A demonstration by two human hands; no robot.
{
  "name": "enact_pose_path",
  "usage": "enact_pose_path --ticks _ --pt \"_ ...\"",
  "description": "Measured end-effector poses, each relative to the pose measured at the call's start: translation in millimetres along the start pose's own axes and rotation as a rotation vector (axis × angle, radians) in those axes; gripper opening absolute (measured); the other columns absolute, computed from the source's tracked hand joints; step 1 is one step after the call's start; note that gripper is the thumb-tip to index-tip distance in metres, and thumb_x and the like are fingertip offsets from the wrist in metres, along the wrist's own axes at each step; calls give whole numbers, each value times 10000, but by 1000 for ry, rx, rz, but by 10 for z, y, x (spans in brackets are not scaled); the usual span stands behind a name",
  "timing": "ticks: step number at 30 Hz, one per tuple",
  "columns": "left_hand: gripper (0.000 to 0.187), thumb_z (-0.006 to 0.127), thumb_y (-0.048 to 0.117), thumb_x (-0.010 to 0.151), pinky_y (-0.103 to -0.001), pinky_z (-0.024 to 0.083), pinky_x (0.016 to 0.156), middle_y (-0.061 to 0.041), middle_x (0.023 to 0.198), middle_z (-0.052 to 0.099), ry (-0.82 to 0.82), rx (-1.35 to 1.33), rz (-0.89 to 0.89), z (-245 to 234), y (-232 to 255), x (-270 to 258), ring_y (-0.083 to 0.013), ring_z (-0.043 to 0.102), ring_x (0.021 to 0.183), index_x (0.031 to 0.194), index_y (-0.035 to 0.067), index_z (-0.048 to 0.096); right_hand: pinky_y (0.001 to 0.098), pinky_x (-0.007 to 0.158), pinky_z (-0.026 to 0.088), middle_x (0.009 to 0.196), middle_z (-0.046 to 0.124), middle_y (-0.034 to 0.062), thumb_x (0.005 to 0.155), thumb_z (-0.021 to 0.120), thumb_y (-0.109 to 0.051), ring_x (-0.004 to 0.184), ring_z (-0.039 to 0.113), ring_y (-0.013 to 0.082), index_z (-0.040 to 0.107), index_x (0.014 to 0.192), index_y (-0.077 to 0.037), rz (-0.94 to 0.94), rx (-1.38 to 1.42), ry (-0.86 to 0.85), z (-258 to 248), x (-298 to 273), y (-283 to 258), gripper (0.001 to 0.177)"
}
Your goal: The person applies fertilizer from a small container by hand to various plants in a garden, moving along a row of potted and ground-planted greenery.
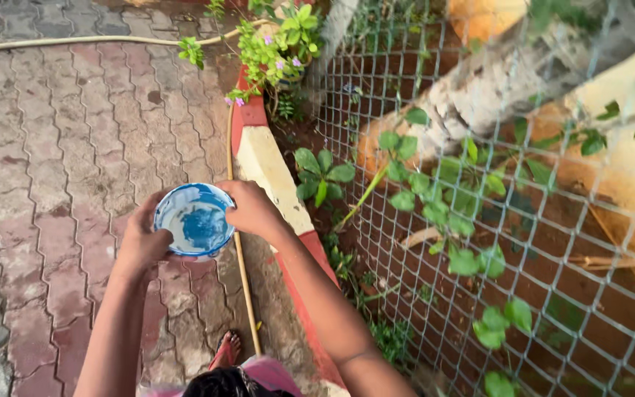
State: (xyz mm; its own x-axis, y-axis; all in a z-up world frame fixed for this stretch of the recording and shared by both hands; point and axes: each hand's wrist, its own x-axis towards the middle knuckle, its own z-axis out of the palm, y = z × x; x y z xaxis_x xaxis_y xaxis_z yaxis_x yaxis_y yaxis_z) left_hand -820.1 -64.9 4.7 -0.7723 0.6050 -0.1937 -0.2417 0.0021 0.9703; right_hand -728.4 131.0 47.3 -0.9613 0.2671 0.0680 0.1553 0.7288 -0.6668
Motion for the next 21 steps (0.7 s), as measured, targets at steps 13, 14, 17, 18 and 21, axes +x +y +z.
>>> enact_pose_path --ticks 13,14,17,18,21 --pt "819 365 -157 664 -477 660 592 -201 1224 644 -62 -110 -25 -1181 170 2137 -370 700 887 1454 10 510 406 822 598 979 751 215 702 630 2 966 759 323 709 1132 -21 -179 41 -20 289 2327 -88 437" --pt "819 365 -157 664 -477 660 592 -201 1224 644 -74 -86 -17 -1310 231 2362 -370 700 887 1454 10 510 406 822 598 979 751 215 702 630 2 966 759 323 709 1132 -21 -180 53 5 317 2522 -128 437" --pt "860 416 -179 670 -497 661 863 -234 1351 657 -167 29 396 -1613 628 2928 -374 655 1157 1508 -34 544 397 820 599 991 753 202 716 634 -8 947 763 308 707 1173 -47 -36 78 61 388 3143 -293 465" --pt "837 383 -180 669 -501 672 739 -192 1346 618 -147 -40 178 -1708 793 3040 -370 675 1080 1471 13 517 397 807 599 985 749 201 719 619 -4 928 760 315 704 1190 -56 15 31 61 413 3327 -335 481" --pt "814 360 -189 673 -503 681 611 -125 1374 550 -136 -110 -24 -1936 1325 3434 -374 693 1002 1432 81 476 407 827 587 1001 744 211 725 609 7 951 746 335 698 1197 -44 -13 -14 141 440 3867 -450 483"
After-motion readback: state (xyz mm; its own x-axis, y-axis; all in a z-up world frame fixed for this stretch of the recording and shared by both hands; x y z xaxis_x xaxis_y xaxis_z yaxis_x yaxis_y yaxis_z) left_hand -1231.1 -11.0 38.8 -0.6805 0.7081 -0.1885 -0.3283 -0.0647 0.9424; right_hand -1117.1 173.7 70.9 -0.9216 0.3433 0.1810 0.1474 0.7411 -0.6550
